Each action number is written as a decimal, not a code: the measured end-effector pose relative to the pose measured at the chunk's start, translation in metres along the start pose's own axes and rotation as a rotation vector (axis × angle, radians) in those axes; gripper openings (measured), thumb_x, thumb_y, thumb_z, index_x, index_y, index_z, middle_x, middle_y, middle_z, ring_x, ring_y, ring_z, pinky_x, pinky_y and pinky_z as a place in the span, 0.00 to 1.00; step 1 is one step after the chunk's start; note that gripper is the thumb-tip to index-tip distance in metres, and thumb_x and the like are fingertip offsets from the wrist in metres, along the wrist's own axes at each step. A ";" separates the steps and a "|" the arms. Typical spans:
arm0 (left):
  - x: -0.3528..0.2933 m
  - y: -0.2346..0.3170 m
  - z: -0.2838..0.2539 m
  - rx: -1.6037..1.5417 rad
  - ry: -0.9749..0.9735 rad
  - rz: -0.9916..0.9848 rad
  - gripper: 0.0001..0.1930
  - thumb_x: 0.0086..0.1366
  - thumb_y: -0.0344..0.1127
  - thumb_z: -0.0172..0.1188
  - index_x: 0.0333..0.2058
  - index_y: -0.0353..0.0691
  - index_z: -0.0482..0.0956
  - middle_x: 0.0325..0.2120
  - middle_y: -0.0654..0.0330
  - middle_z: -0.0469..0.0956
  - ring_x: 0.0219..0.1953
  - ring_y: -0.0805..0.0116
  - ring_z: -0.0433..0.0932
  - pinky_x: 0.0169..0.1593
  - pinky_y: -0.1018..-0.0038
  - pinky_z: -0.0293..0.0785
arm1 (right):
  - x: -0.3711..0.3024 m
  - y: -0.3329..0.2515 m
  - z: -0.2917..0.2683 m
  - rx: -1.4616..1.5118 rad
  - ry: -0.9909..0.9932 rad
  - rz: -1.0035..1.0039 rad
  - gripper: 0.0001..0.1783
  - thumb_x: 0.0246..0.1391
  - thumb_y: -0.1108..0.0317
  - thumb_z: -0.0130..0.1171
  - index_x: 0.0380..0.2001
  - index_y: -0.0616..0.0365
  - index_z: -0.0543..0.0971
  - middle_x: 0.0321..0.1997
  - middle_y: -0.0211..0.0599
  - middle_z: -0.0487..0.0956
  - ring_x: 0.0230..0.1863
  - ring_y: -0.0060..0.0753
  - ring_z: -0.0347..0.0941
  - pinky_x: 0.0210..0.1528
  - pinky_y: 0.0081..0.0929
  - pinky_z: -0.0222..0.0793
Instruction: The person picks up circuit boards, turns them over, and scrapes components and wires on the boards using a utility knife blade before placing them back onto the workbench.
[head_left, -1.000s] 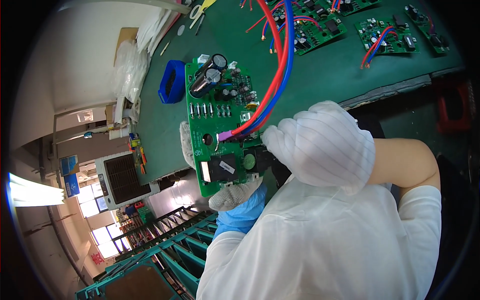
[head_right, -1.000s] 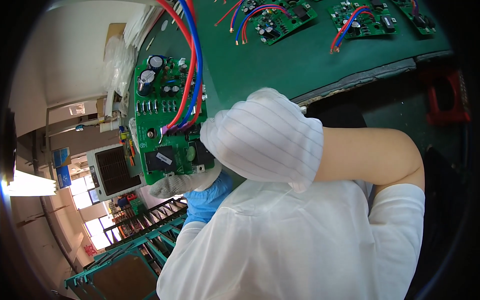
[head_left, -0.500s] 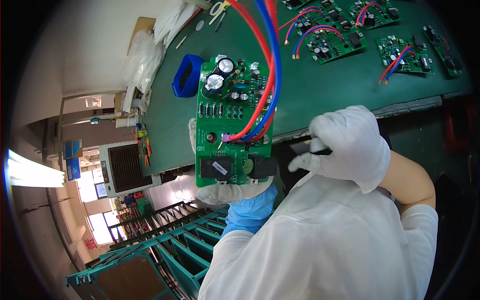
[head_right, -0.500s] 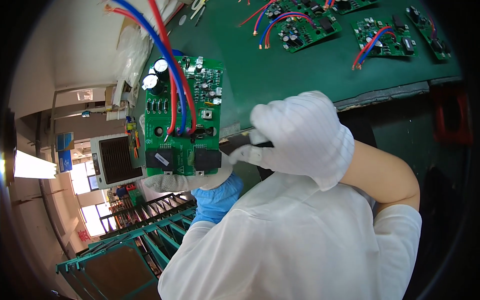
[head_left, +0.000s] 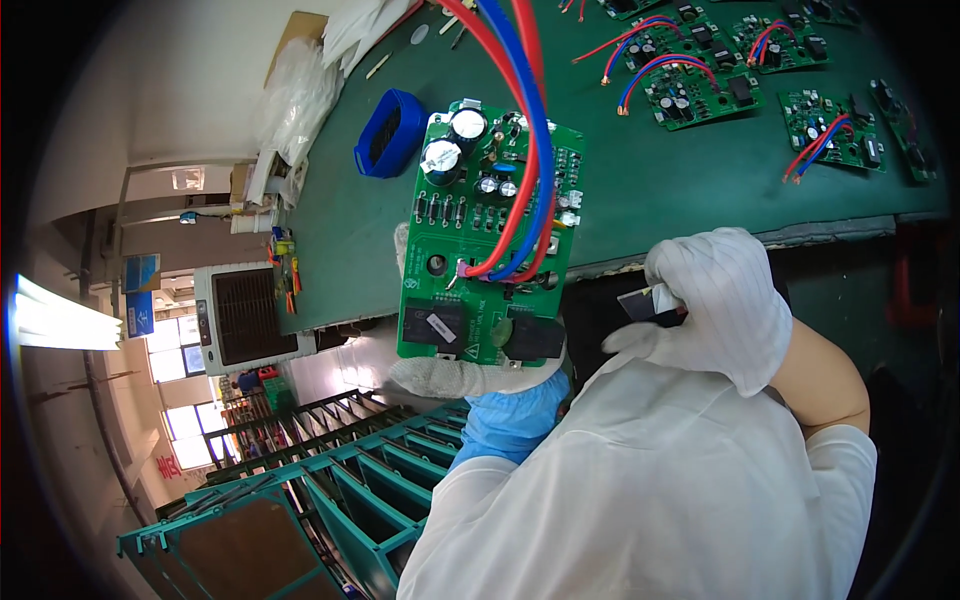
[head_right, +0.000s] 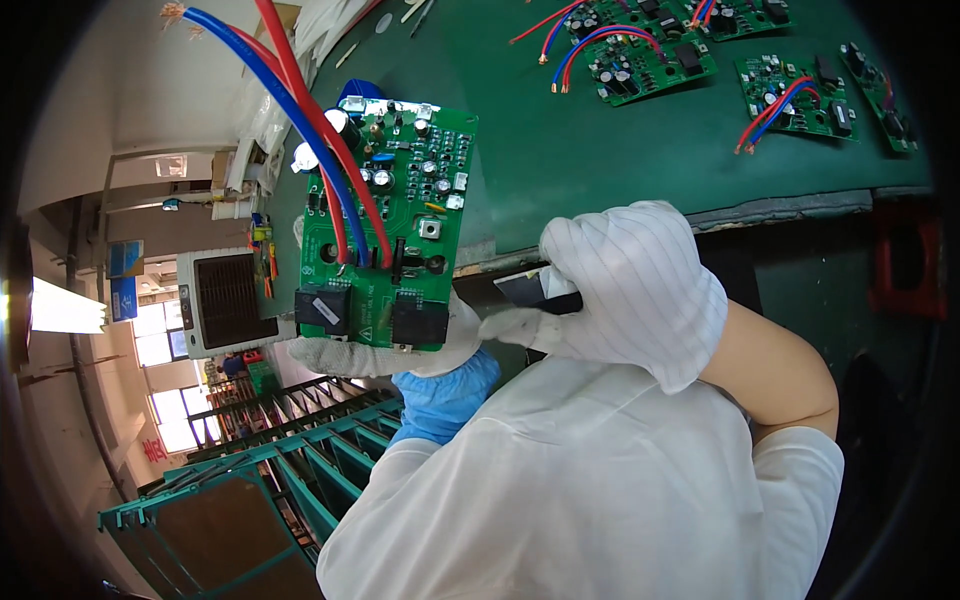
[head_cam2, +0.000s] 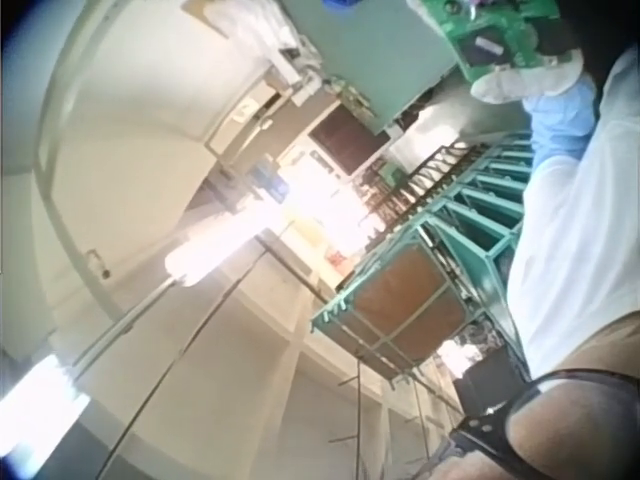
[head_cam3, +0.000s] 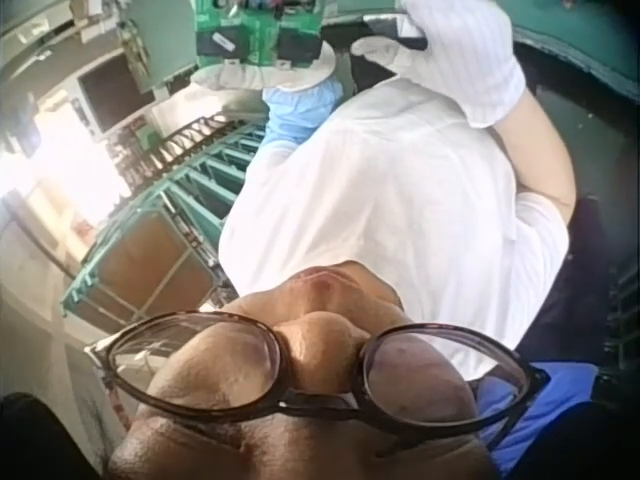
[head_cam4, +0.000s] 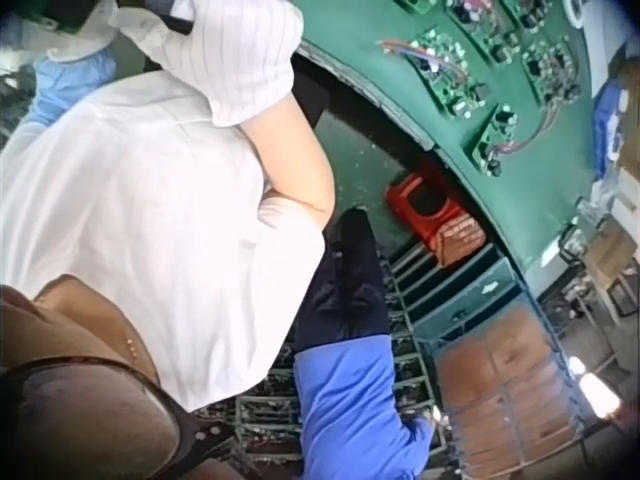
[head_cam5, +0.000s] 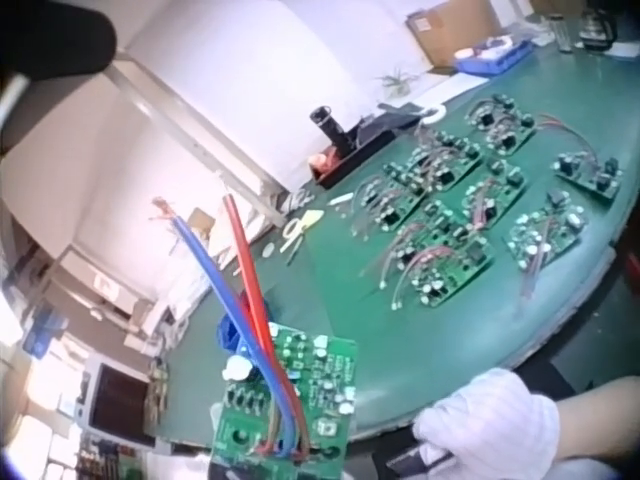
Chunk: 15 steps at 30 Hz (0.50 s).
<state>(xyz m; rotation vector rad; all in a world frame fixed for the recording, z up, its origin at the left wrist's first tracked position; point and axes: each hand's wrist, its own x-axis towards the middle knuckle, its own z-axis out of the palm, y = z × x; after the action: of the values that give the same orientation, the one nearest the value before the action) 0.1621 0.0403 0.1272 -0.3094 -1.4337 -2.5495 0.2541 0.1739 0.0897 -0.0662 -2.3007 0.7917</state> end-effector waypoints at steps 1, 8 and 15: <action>0.000 0.001 0.002 -0.036 0.022 -0.018 0.46 0.55 0.67 0.49 0.62 0.37 0.54 0.59 0.48 0.60 0.59 0.55 0.64 0.60 0.56 0.66 | 0.000 0.001 0.002 0.001 -0.004 -0.002 0.28 0.38 0.42 0.66 0.15 0.53 0.66 0.11 0.32 0.66 0.14 0.37 0.65 0.20 0.30 0.58; -0.004 -0.005 0.023 -0.287 0.174 -0.138 0.48 0.55 0.73 0.43 0.62 0.36 0.55 0.59 0.47 0.60 0.59 0.53 0.63 0.59 0.55 0.65 | 0.010 -0.013 0.000 -0.061 0.005 0.006 0.10 0.41 0.65 0.59 0.19 0.53 0.68 0.17 0.31 0.67 0.19 0.34 0.67 0.23 0.30 0.60; -0.010 0.006 0.010 -0.341 0.136 -0.195 0.48 0.55 0.73 0.44 0.62 0.37 0.55 0.59 0.48 0.59 0.59 0.53 0.63 0.60 0.54 0.65 | 0.019 -0.032 -0.003 -0.289 -0.126 -0.021 0.10 0.41 0.62 0.62 0.26 0.52 0.74 0.20 0.29 0.69 0.21 0.31 0.68 0.26 0.30 0.62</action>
<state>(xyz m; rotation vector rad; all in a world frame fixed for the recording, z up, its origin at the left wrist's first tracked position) 0.1739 0.0459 0.1346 -0.0435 -1.0237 -2.9071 0.2470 0.1538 0.1204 -0.1243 -2.5172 0.4592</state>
